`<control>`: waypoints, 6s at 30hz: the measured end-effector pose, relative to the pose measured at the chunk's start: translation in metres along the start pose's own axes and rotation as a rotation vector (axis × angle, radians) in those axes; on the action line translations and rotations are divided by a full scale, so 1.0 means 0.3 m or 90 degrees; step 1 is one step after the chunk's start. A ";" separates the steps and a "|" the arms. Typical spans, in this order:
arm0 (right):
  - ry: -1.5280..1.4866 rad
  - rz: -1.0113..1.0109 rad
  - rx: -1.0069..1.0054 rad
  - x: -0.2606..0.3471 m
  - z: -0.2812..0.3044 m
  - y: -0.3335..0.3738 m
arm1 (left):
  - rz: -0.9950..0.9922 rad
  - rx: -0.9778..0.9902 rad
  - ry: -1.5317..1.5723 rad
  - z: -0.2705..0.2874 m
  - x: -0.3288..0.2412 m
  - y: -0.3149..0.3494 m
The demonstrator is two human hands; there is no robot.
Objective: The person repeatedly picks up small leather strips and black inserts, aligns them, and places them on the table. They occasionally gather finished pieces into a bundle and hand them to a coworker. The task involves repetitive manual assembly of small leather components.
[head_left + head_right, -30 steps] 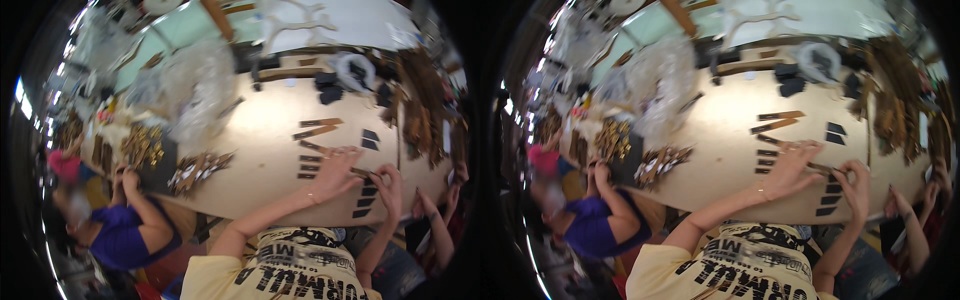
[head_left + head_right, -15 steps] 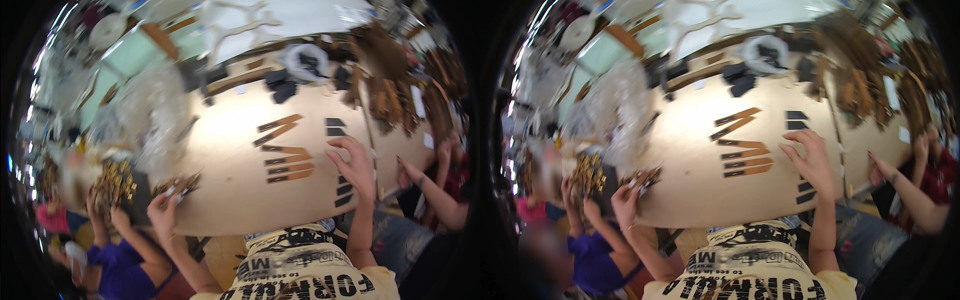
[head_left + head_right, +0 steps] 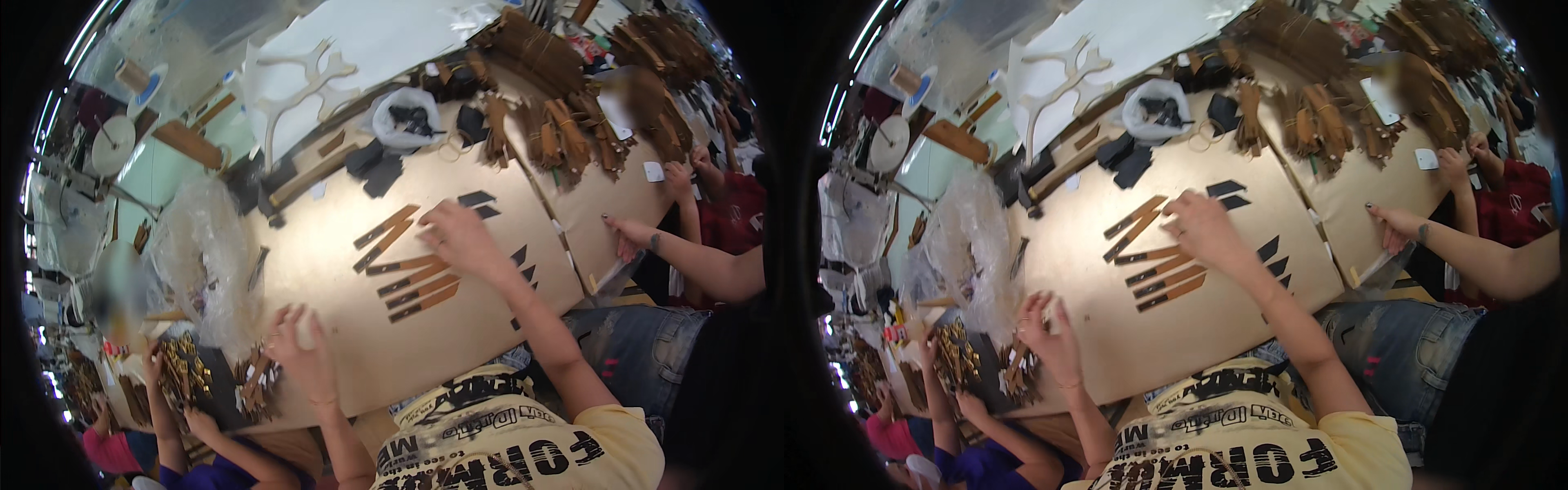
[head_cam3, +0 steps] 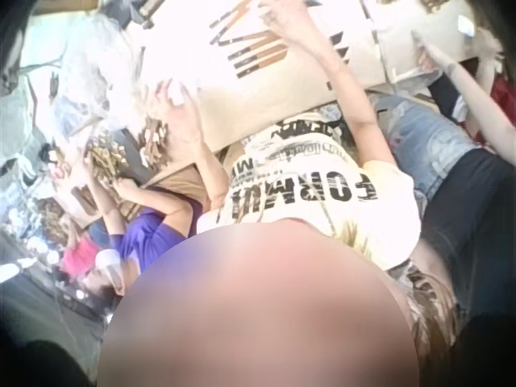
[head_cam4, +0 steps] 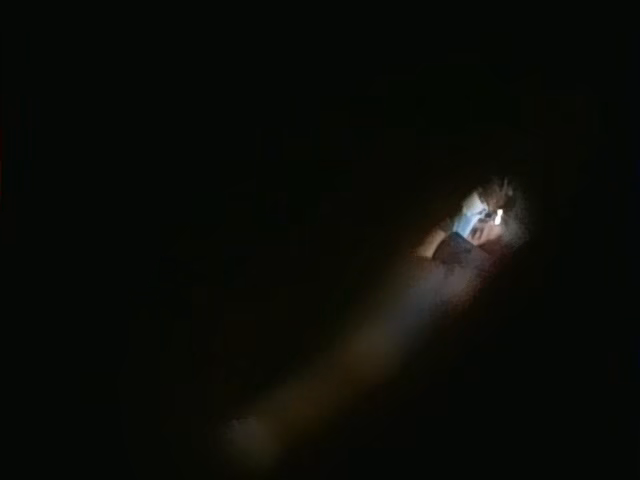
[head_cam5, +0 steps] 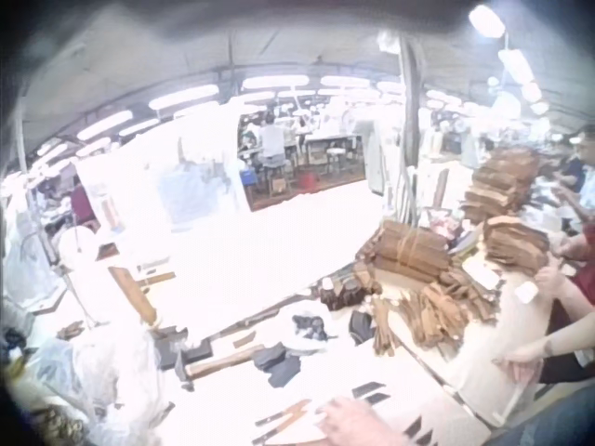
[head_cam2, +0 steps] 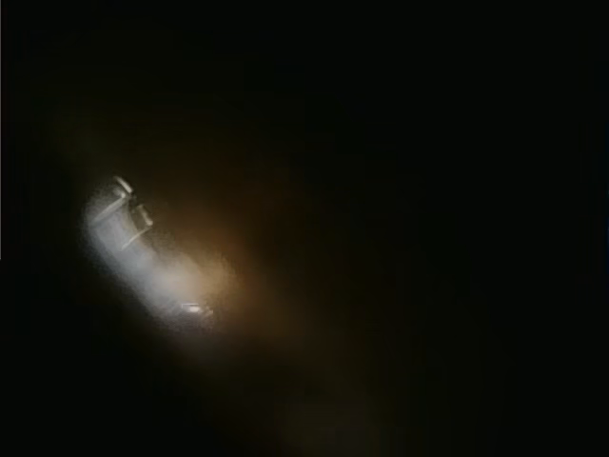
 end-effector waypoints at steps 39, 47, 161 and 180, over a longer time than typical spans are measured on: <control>-0.056 0.002 0.040 0.201 -0.014 0.317 | 0.001 0.047 0.329 -0.349 -0.086 0.104; -0.039 0.005 0.031 0.199 0.001 0.325 | 0.007 0.029 0.348 -0.334 -0.091 0.096; -0.375 -0.325 -0.165 -0.341 0.148 0.288 | -0.007 0.435 0.405 -0.687 -0.570 0.005; -0.358 -0.317 -0.162 -0.339 0.157 0.280 | -0.105 0.376 0.372 -0.668 -0.609 0.024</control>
Point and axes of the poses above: each hand's wrist, its own y-axis away from the middle knuckle, its own z-axis out of the back of the hand, x = y × z, the point moved 10 cm from there along -y, towards the middle knuckle, and after that the axes turned 2 degrees about z, right-handed, at the moved point
